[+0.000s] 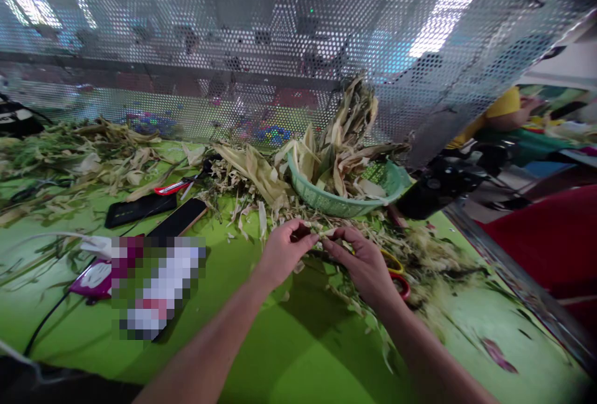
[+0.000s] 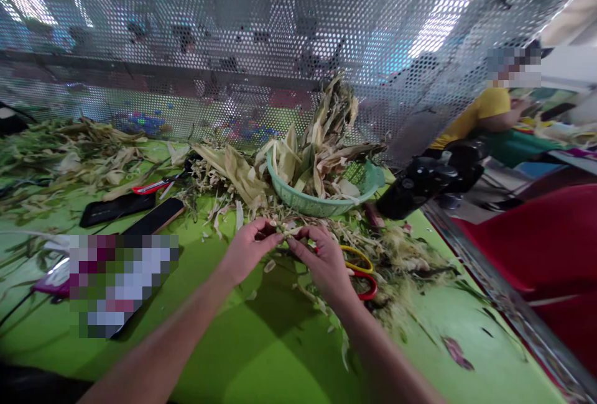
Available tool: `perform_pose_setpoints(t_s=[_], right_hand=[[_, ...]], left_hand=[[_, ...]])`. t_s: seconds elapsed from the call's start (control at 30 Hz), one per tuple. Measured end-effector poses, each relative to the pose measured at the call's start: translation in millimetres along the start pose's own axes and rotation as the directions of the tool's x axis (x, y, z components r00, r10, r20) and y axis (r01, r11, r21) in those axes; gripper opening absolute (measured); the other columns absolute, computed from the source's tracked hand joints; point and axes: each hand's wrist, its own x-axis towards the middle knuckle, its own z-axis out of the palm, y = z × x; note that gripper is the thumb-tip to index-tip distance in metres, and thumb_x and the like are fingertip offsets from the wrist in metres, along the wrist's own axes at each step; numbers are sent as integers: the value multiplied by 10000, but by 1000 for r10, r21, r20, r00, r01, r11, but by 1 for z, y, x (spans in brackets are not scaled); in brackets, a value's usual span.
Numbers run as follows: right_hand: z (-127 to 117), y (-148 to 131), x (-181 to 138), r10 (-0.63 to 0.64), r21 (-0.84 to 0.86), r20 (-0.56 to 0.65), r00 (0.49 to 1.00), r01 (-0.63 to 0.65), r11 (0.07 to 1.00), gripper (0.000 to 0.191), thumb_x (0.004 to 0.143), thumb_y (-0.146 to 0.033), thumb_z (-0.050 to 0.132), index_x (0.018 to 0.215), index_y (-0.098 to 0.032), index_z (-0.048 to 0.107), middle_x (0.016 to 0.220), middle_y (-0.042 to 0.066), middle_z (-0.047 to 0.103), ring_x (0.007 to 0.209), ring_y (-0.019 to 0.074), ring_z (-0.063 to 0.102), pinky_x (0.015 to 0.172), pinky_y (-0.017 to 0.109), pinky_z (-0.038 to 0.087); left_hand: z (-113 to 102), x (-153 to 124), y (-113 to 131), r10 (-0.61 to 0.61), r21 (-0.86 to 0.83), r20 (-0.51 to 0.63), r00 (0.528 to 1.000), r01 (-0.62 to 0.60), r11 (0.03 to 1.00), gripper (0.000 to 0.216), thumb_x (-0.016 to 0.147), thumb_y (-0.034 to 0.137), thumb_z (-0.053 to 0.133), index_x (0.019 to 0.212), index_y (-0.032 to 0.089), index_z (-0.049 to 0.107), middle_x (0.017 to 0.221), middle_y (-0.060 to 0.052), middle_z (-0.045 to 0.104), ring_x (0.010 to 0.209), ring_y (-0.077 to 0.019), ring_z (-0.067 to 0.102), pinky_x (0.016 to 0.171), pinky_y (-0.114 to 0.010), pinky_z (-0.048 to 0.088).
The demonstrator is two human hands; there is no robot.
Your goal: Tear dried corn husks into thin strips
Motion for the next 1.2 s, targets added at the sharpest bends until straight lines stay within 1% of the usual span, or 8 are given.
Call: perform_pose_setpoints(t_s=[0.23,0.37,0.47,0.53,0.73,1.0,1.1,1.2], right_hand=[[5,5,-3,113,156,42,993,-118,981,294,762,-500,693,774,-213,630,710,6,558,657,166,477,618,288,383],[7,3,-3,209,373,127,970,-242,896,278,737,-470,732,765,-216,623,686,-14,545,616,145,455,571,266,355],[7,-1,-2,256,480,189,948,-317,818,269,726,-453,748,754,-215,626,672,-18,556,595,137,455,559,259,358],[8,-2,-2,266,508,190,945,-326,797,267,712,-435,767,743,-207,631,669,-17,563,588,130,457,559,255,365],[11,-1,-3,261,560,198,945,-328,761,259,703,-392,793,741,-183,645,673,-13,569,594,111,454,552,231,361],[15,4,-5,327,682,195,925,-368,632,214,699,-339,807,797,-201,677,741,-17,630,650,113,533,607,223,415],[14,6,-6,316,686,198,928,-362,632,214,704,-335,805,801,-202,668,757,-11,633,658,116,535,611,227,418],[13,5,-6,284,656,195,939,-340,674,212,726,-343,790,801,-199,654,756,-9,617,649,109,507,595,223,395]], left_hand=[[8,0,-11,48,-34,-86,995,-51,998,222,783,384,679,778,174,608,767,-21,604,709,-141,516,677,-278,405],[5,0,-6,10,-102,-33,999,-14,995,236,835,420,615,869,188,636,828,-26,615,779,-148,550,748,-289,428],[0,3,-3,22,-168,-37,999,-28,985,263,850,432,593,992,220,656,885,-33,630,846,-158,571,804,-296,438],[-2,5,-2,51,-180,-51,997,-59,982,261,843,411,611,1023,230,662,885,-32,631,855,-156,576,816,-286,439],[-3,7,-8,93,-173,-66,994,-103,980,188,829,346,639,945,198,651,873,-28,616,823,-138,558,797,-272,451],[1,8,-12,-18,-316,-43,999,3,949,237,794,297,678,980,164,616,900,-29,610,831,-133,569,830,-304,479],[1,8,-11,-17,-297,-22,1000,10,955,310,752,209,709,1042,156,615,909,-36,621,857,-130,571,848,-290,470],[-1,9,-11,-21,-262,-24,999,14,965,330,730,163,705,1049,149,619,878,-37,630,843,-132,577,842,-293,469]])
